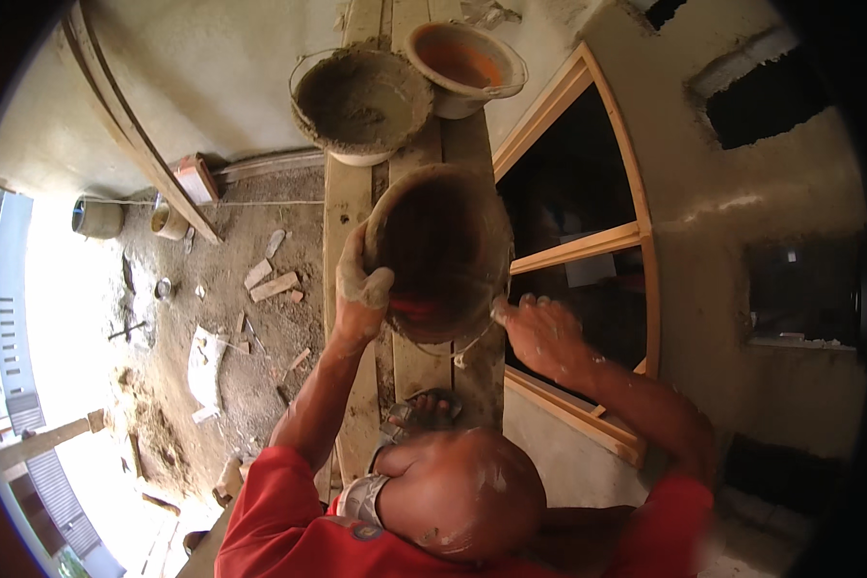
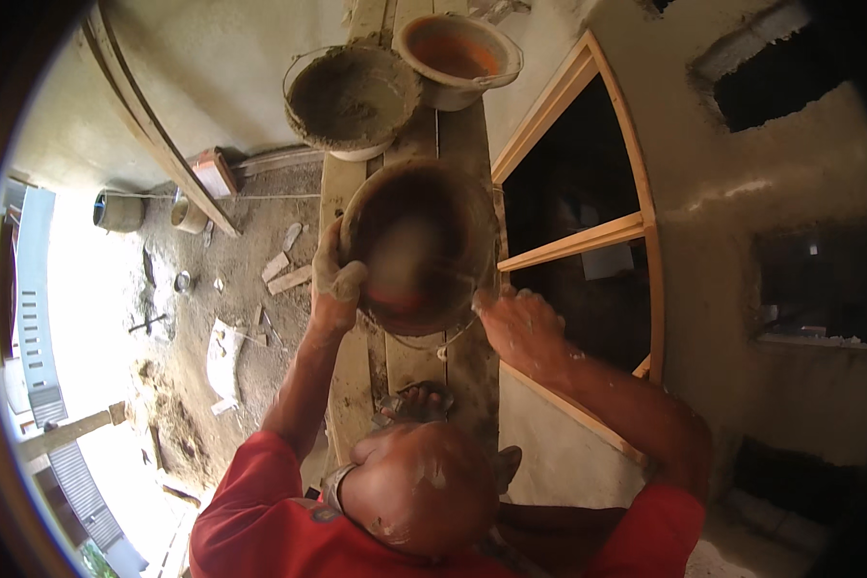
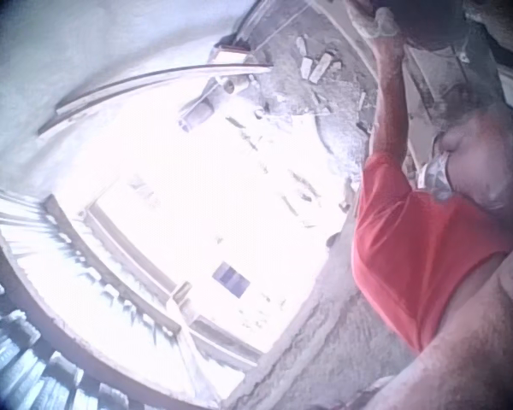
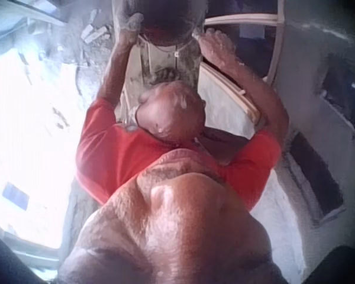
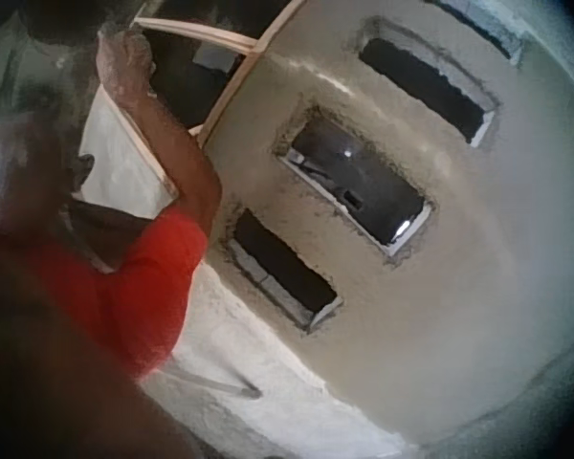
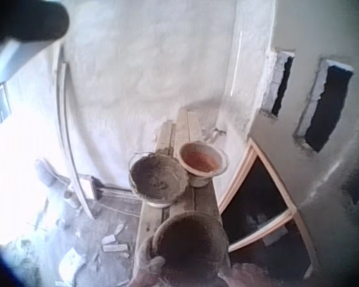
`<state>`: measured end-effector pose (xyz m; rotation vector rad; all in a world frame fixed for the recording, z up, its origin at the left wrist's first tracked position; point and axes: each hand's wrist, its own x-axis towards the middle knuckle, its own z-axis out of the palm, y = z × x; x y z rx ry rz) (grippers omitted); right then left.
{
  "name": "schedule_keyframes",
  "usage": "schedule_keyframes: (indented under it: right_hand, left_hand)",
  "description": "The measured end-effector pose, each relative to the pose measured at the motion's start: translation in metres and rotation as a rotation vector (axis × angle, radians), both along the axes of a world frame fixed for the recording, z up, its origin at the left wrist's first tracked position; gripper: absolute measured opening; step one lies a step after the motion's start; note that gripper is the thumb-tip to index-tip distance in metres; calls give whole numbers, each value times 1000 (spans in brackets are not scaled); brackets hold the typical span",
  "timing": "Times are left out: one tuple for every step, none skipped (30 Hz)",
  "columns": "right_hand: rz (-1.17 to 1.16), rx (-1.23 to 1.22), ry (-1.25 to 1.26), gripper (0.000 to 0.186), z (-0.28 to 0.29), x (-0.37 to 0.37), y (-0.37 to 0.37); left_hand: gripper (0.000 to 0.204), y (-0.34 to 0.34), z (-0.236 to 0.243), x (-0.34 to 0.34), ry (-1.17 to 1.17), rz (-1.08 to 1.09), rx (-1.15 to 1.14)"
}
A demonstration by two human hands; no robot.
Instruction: The person applies mortar to a wall from a bucket using a trowel and levels the surface with a straight edge.
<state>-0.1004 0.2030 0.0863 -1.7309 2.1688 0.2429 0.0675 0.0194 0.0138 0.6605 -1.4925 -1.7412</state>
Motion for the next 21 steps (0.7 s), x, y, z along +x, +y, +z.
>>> schedule_keyframes:
  right_hand:
    - [-25,6,-61,28,2,0,5]
    - [-44,60,-133,30,4,1,9]
    - [-84,-95,-230,31,6,0,13]
    - [-127,-209,-339,31,10,-2,18]
    - [-172,-308,-414,32,14,-5,21]
    - [-360,-267,-556,32,20,-9,29]
    - [-549,-203,-665,32,30,-15,39]
    - [-736,-132,-772,33,37,-22,47]
    - [-849,-119,-872,32,39,-31,51]
    - [-966,-105,-972,31,42,-41,55]
    - [-1086,-91,-1071,31,44,-51,59]
    - [-1114,-67,-1138,30,42,-60,61]
    - [-1141,-44,-1203,29,38,-69,61]
    - [-1189,-15,-1244,29,33,-76,60]
    - [-1154,2,-1309,28,29,-83,59]
    - [-1140,25,-1351,28,26,-89,57]
    - [-1118,52,-1412,27,23,-94,54]
    - [-1104,71,-1430,28,22,-100,50]
    - [-1082,95,-1423,28,21,-105,47]
    - [-1065,110,-1418,28,21,-109,43]
    - [-1039,115,-1435,28,21,-113,40]
  left_hand:
    - [65,-1,-1,1,0,-8,-5]
    - [66,-1,-2,5,-5,-11,-4]
    - [66,0,-3,8,-18,-8,10]
    - [64,3,-4,12,1,0,13]
    - [63,5,-4,16,15,12,24]
    - [62,6,-5,20,45,30,27]
    - [61,7,-6,23,25,30,34]
    - [61,7,-7,28,17,36,35]
    - [61,7,-7,31,9,40,35]
    - [62,8,-8,35,-16,35,19]
    - [62,8,-8,39,-40,27,3]
    - [63,9,-9,41,-84,25,-1]
    - [64,11,-10,43,-34,7,-4]
    - [65,12,-11,45,-6,0,4]
    - [66,14,-13,45,27,-1,9]
    - [67,15,-15,45,39,-17,34]
    - [67,15,-17,46,51,-28,56]
    - [68,15,-18,47,69,-38,74]
    - [67,14,-20,47,66,-35,75]
    - [67,12,-22,47,71,-30,73]
    - [67,9,-24,48,77,-23,72]
